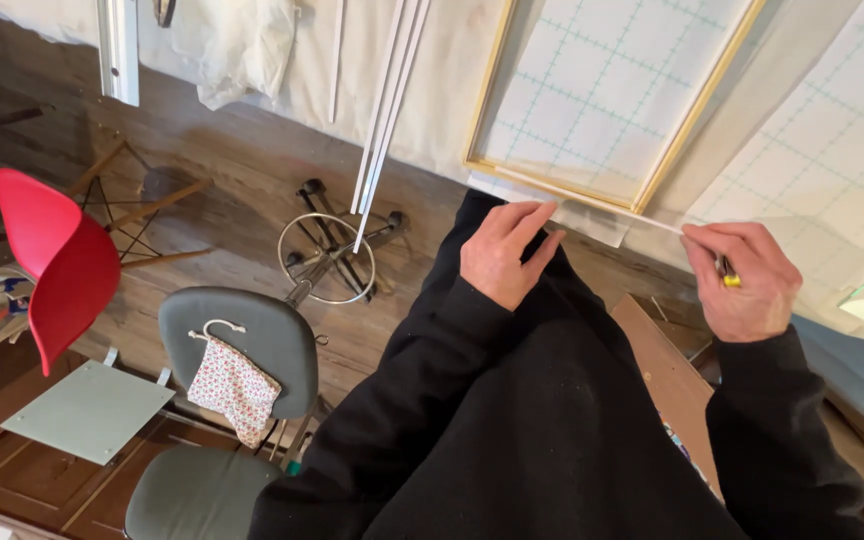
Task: The person is measuring and cutting white plastic strips using a utility knife and a measuring tape on a workbench.
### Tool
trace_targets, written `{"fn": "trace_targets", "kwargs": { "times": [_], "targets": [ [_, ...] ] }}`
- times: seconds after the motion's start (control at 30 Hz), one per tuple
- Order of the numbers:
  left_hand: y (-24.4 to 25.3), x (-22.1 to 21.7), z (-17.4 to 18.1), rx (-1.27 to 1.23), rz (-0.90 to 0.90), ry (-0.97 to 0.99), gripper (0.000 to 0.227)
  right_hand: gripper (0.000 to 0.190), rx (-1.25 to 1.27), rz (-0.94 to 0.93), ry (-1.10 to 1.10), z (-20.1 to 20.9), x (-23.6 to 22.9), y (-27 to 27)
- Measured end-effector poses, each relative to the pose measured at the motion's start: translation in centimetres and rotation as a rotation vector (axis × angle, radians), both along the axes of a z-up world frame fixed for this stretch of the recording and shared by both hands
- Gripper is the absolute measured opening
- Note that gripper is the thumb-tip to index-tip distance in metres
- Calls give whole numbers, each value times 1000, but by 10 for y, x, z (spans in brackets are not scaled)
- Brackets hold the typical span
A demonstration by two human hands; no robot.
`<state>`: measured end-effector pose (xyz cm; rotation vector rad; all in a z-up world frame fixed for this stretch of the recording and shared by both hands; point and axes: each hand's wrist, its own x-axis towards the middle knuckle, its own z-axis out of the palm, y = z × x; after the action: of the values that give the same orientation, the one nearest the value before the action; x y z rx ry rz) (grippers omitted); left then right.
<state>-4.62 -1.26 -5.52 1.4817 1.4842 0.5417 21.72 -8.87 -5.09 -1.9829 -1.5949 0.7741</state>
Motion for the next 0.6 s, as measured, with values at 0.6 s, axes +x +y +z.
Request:
{"fn": "trace_targets", "kwargs": {
  "times": [0.6],
  "targets": [
    [13,-24,-16,450,-266,233,43,13,3,56,-24,-5,-28,23]
  ]
}}
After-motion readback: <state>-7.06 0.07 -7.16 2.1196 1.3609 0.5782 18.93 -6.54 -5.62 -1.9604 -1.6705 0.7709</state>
